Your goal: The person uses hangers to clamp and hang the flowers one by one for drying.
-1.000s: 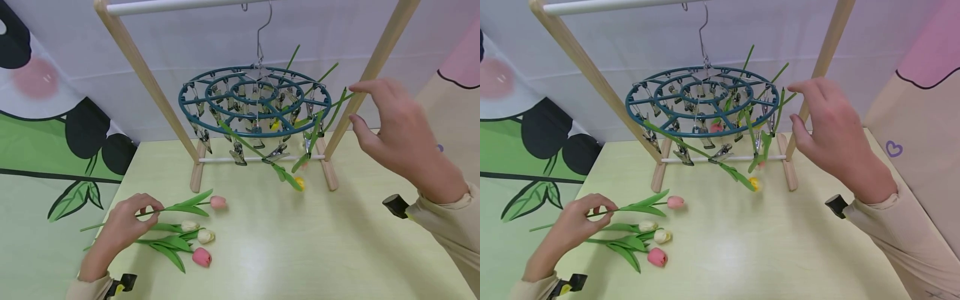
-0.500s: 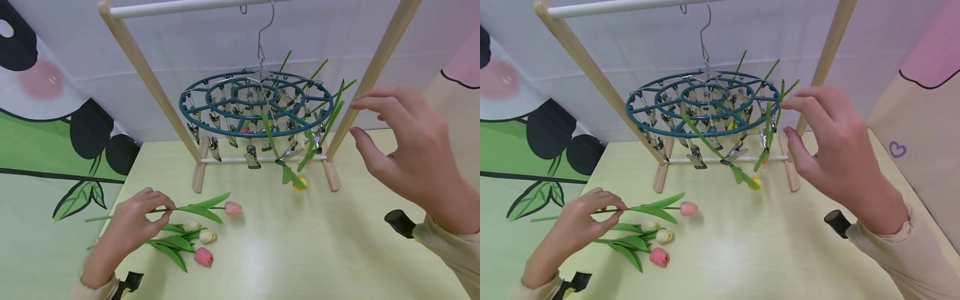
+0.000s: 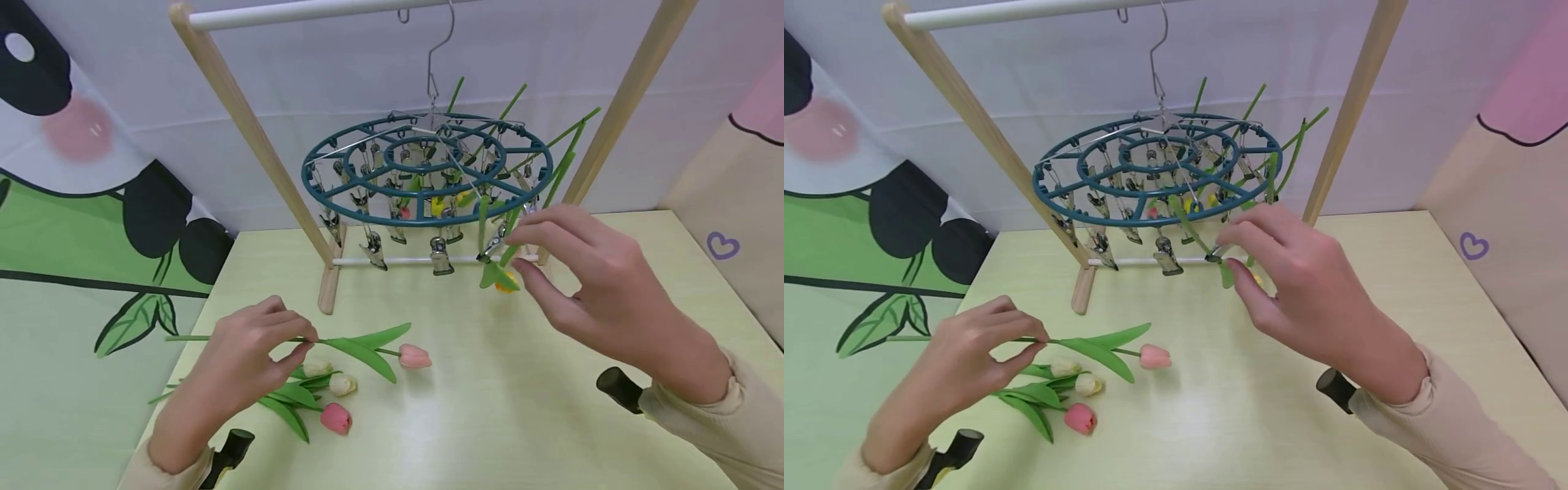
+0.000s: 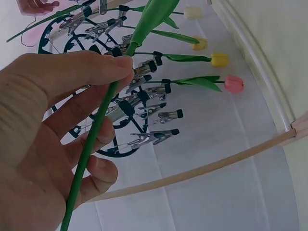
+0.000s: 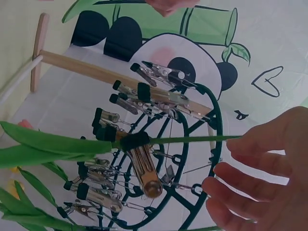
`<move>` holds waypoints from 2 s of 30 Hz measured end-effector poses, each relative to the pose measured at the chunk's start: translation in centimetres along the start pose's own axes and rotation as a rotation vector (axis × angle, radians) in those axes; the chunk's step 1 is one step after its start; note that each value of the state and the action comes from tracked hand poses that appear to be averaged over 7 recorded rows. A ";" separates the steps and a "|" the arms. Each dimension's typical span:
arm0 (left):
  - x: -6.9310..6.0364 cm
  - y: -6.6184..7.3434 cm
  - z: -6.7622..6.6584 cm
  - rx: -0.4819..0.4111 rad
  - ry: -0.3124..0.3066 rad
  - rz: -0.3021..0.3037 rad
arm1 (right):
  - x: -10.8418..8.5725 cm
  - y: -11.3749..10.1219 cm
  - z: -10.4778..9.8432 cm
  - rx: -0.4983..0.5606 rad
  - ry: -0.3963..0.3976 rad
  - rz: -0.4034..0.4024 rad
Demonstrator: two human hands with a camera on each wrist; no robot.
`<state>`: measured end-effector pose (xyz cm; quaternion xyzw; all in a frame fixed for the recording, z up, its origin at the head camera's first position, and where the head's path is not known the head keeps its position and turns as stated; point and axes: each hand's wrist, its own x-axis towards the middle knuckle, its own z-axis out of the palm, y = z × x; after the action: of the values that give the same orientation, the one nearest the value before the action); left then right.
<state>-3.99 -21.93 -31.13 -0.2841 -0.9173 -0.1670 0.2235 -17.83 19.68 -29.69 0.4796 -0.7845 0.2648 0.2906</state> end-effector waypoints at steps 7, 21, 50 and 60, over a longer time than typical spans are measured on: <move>1.2 1.7 -0.2 -0.005 -0.022 0.071 | 6.9 -11.3 -1.4 0.006 -0.063 0.002; 4.2 4.0 -0.4 0.016 -0.112 0.154 | 6.9 -12.3 4.2 0.309 -0.428 0.244; 5.1 5.8 0.5 -0.223 0.144 0.220 | 6.5 -12.1 8.4 0.522 -0.433 0.357; 4.9 6.0 1.8 -0.472 0.635 0.330 | 6.2 -12.4 7.7 0.575 -0.324 0.393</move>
<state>-4.58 -14.28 -29.14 -0.4047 -0.6819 -0.4134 0.4475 -10.46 5.62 -28.91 0.4177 -0.7910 0.4453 -0.0398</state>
